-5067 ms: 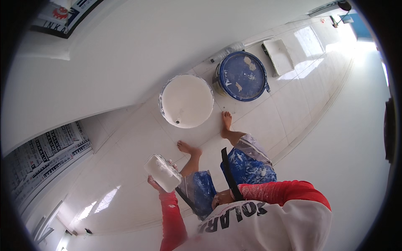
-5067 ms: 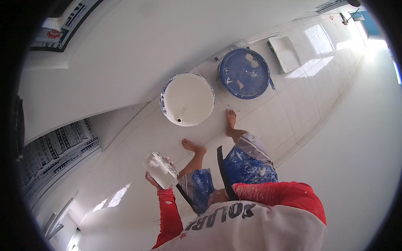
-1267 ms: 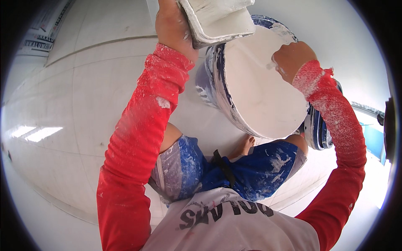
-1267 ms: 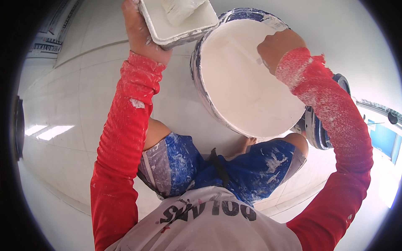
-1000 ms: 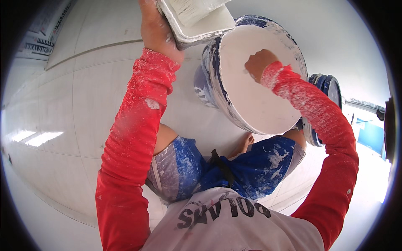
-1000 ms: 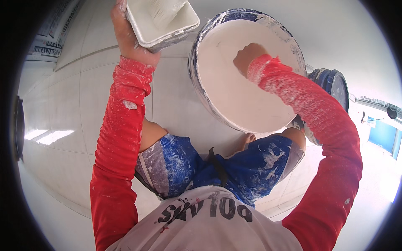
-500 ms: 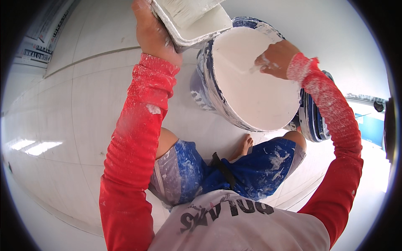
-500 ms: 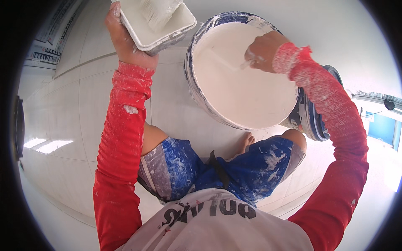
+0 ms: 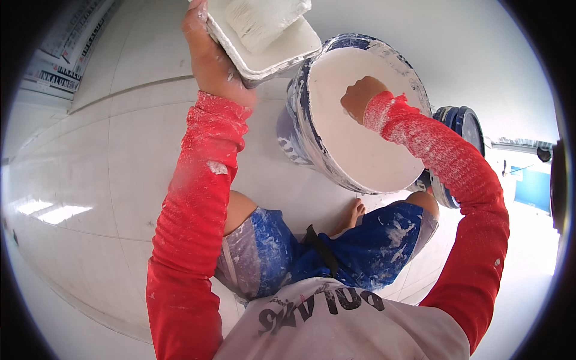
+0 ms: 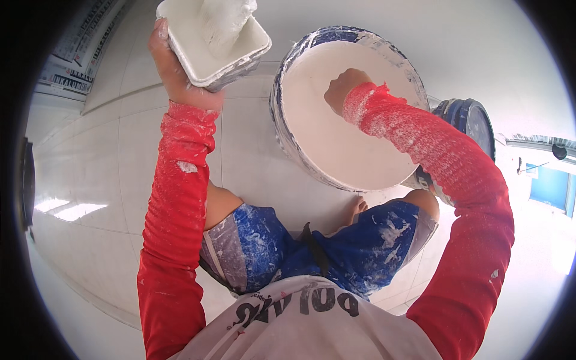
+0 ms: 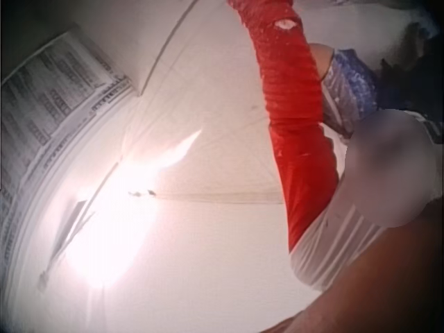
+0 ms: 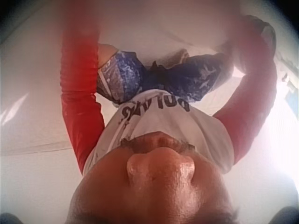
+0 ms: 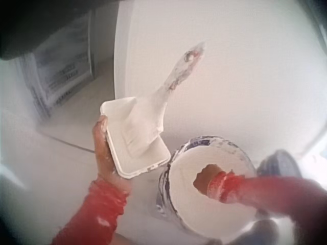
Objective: The person walks through a tiled hallway carrying a bucket and a paint tray, then sets them down. They open a paint bucket, scoop white paint into the tray using a brush, and repeatedly stir the paint in the tray.
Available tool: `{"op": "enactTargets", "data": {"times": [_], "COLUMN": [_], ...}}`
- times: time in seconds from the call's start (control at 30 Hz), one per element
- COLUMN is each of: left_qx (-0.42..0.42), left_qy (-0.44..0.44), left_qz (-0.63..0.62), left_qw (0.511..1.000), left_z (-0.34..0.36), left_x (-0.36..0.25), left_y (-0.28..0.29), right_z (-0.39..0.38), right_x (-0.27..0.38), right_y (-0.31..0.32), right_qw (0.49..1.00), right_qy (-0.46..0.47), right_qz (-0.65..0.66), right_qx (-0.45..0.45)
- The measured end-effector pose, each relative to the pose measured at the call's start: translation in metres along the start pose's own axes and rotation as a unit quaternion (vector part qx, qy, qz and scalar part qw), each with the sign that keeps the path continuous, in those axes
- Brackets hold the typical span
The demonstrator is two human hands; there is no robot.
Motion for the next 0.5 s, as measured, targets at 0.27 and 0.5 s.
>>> {"op": "enactTargets", "data": {"times": [0.27,0.5], "left_qx": [0.028,0.011], "left_qy": [0.008,0.023], "left_qz": [-0.026,-0.022], "left_qw": [0.999,0.999], "left_z": [0.002,0.003], "left_x": [-0.011,-0.005], "left_y": [-0.005,0.0], "right_z": [0.003,-0.039], "right_x": [0.016,-0.07], "right_y": [-0.002,0.016], "right_qw": [0.994,0.986], "right_qy": [0.108,-0.004], "right_qz": [0.014,0.161], "right_qx": [-0.029,-0.052]}}
Point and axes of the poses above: each hand's wrist, its own z-axis towards the middle knuckle, its own y-axis out of the back of the hand, x = y × z, the point moved 4 cm from there along z, towards the middle knuckle, and after that the axes turned 6 degrees about -y, right-handed, at the moved point
